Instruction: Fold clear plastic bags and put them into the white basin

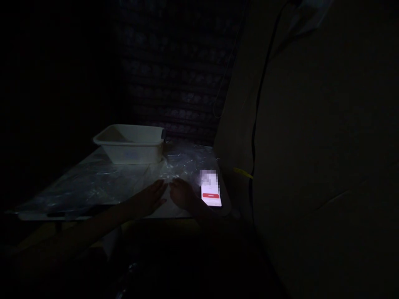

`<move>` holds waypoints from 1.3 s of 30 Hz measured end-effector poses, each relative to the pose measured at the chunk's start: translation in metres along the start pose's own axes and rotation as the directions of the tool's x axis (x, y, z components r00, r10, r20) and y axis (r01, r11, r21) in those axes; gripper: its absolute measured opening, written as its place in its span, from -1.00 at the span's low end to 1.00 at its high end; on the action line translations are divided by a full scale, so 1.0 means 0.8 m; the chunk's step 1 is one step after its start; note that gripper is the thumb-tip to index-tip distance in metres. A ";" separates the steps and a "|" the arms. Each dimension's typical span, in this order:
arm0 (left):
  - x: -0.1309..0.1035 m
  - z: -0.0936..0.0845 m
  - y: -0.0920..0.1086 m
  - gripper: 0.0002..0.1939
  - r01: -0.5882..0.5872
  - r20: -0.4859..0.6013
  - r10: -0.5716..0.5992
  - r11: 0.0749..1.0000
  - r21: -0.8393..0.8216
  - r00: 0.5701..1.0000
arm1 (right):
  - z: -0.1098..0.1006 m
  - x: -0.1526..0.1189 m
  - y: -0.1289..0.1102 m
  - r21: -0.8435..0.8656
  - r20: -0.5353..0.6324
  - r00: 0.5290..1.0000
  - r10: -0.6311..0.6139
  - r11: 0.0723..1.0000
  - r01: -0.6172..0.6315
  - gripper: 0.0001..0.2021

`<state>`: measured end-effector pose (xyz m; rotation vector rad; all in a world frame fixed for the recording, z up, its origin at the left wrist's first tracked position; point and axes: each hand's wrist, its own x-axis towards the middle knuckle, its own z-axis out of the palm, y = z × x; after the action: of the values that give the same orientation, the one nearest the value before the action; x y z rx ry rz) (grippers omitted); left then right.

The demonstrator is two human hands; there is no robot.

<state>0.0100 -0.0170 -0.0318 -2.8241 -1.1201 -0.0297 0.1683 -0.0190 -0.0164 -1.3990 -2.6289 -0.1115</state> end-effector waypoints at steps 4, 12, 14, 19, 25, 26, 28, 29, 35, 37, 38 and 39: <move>-0.007 0.001 0.011 -0.42 0.074 0.030 -0.074 0.997 0.011 0.997 | -0.009 -0.007 -0.009 -0.091 0.029 0.988 0.154 0.984 -0.150 -0.73; 0.014 -0.008 -0.003 -0.56 0.039 -0.097 -0.038 0.999 0.009 0.995 | 0.000 0.007 0.006 -0.068 0.034 0.993 0.111 0.992 -0.108 -0.73; 0.022 -0.002 -0.013 -0.57 0.028 -0.091 -0.024 0.999 0.036 0.996 | 0.002 0.011 0.008 -0.060 0.067 0.993 0.101 0.993 -0.097 -0.73; 0.019 0.004 -0.012 -0.52 0.019 -0.060 -0.015 0.997 0.069 0.998 | -0.011 0.013 0.004 -0.081 0.078 0.985 0.157 0.985 -0.150 -0.75; 0.013 -0.017 -0.004 -0.59 -0.056 -0.042 0.057 0.998 0.023 0.997 | -0.015 0.014 0.008 -0.040 0.072 0.988 0.135 0.990 -0.132 -0.74; 0.015 -0.017 -0.006 -0.57 -0.057 -0.043 0.058 0.998 0.016 0.997 | -0.013 0.014 0.009 -0.030 0.073 0.990 0.119 0.993 -0.118 -0.73; 0.019 -0.015 -0.011 -0.53 -0.056 -0.032 0.057 0.998 0.008 0.998 | -0.009 0.012 0.012 -0.015 0.073 0.993 0.097 0.995 -0.096 -0.71; 0.020 -0.013 -0.014 -0.51 -0.056 -0.017 0.056 0.998 0.007 0.998 | -0.007 0.012 0.013 -0.006 0.077 0.993 0.088 0.996 -0.088 -0.69; 0.024 -0.015 -0.021 -0.31 0.078 0.075 -0.078 0.997 -0.002 0.994 | -0.003 0.007 0.019 -0.010 0.085 0.993 0.081 0.997 -0.080 -0.63; 0.025 -0.018 -0.021 -0.30 0.115 0.053 -0.115 0.993 -0.006 0.992 | -0.001 0.007 0.020 -0.029 0.074 0.994 0.084 0.996 -0.082 -0.63; 0.027 -0.019 -0.021 -0.32 0.114 0.033 -0.114 0.993 -0.011 0.993 | 0.000 0.007 0.021 -0.033 0.069 0.994 0.086 0.996 -0.084 -0.63; 0.028 -0.019 -0.022 -0.35 0.097 0.016 -0.097 0.995 -0.020 0.995 | 0.002 0.007 0.022 -0.033 0.066 0.994 0.088 0.996 -0.086 -0.63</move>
<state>0.0146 0.0095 -0.0136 -2.7902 -1.2662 -0.0278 0.1794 -0.0045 -0.0169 -1.5514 -2.6247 -0.0954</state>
